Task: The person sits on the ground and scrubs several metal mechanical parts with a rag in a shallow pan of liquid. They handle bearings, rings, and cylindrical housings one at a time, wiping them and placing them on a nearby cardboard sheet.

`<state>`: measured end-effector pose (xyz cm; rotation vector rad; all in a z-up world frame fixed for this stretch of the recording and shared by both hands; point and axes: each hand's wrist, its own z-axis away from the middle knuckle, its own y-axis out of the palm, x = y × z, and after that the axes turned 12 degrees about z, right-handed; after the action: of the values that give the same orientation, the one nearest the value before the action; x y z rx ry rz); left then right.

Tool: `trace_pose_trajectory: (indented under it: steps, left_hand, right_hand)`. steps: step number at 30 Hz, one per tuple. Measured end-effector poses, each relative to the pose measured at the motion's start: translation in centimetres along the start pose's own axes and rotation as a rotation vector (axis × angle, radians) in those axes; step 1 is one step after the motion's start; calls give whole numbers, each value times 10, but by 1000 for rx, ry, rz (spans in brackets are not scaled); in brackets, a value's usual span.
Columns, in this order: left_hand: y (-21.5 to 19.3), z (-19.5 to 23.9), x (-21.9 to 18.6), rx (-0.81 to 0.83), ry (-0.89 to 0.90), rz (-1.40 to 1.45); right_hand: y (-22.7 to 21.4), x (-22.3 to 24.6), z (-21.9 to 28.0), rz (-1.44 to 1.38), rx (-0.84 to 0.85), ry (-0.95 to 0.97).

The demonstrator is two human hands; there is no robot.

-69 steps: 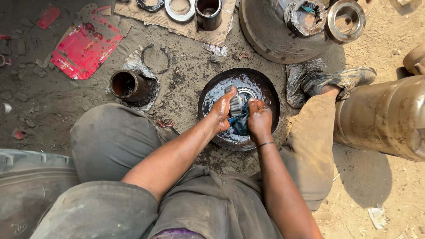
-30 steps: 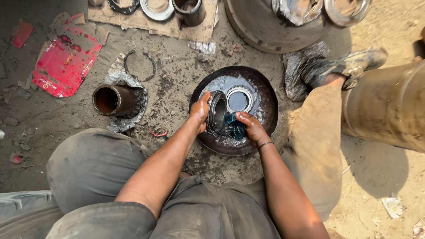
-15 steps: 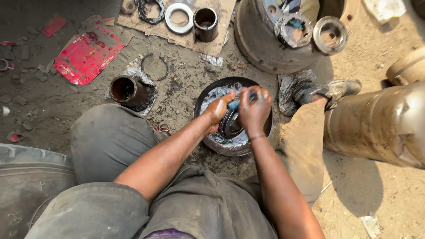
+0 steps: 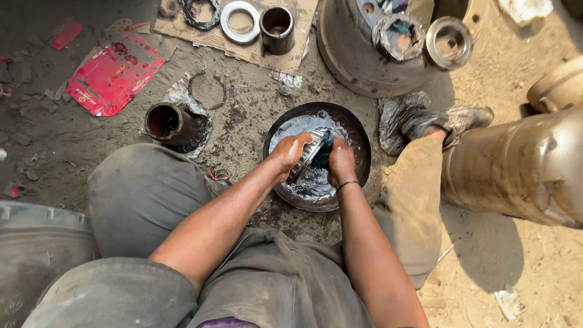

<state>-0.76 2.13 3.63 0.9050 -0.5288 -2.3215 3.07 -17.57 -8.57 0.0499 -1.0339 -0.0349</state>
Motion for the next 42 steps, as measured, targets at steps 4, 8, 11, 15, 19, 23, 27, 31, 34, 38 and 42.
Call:
trace_pose_trajectory:
  steps: [4,8,11,15,19,23,27,31,34,38,42]
  left_hand:
    - [-20,-35,16,-174,27,-186]
    - [-30,-55,16,-384,16,-267]
    - [-28,-60,11,-454,-19,-275]
    - [-25,-61,12,-459,-39,-258]
    - [-28,-67,15,-485,-76,-283]
    - [-36,-74,20,-500,-87,-289]
    - [-41,-88,16,-518,-107,-276]
    - [-63,-91,24,-591,-76,-183]
    - [-71,-96,26,-539,-92,-8]
    - [-75,-96,32,-469,-41,120]
    - [-71,-93,29,-527,-52,77]
  right_hand:
    - [0,-62,18,326,-26,286]
    - [-18,-83,16,942,122,275]
    - [-29,-84,-9,1427,19,194]
    - [-28,-99,-48,705,-228,473]
    - [-34,-122,-93,634,-384,212]
    - [-58,-137,-143,717,-381,-101]
    - [-92,-131,-172,352,-251,-23]
    - [-87,-157,-125,355,-525,137]
    - [-48,-161,-78,343,-524,324]
    - [-12,-121,-34,-136,-110,660]
    - [-19,-32,0,-594,399,710]
